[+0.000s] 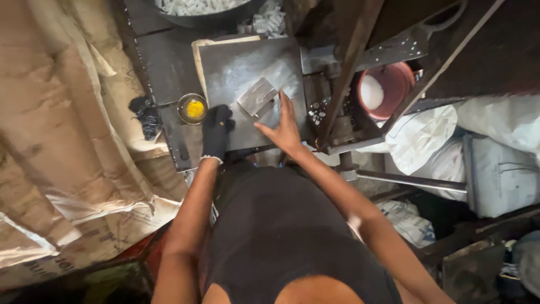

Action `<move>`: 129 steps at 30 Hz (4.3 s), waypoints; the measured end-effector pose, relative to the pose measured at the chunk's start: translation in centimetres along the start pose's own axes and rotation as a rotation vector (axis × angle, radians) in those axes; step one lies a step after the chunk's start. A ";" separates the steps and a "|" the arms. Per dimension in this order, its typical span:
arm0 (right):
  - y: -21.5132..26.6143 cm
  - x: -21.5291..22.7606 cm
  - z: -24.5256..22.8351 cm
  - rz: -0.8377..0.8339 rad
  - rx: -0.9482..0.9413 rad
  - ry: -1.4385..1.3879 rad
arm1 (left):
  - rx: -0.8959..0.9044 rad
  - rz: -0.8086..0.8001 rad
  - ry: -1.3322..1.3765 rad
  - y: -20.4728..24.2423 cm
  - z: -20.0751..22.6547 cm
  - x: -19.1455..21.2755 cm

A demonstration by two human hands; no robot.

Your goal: The person operates a manual press machine by placing white material into a mold and using a lever to press it. The person repeatedly cycles the lever and handles the material with gloved hands.

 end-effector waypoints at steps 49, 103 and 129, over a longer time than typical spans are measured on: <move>3.1 16.9 9.2 0.164 -0.267 0.285 | -0.505 -0.770 -1.057 -9.5 4.9 -13.3; 2.7 17.4 8.5 0.177 -0.313 0.303 | -0.662 -0.625 -1.472 -0.3 6.6 -18.2; -1.6 -5.9 3.5 -0.281 -0.685 -0.766 | -0.369 0.006 -0.850 -2.3 7.6 -7.2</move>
Point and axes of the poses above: each hand's wrist, its own y-axis away from the middle knuckle, its own x-axis out of the back of the hand, z = x × y, the point moved 3 cm from there along -y, towards the middle knuckle, and after that the axes turned 6 degrees about y, right-handed, at the moved point
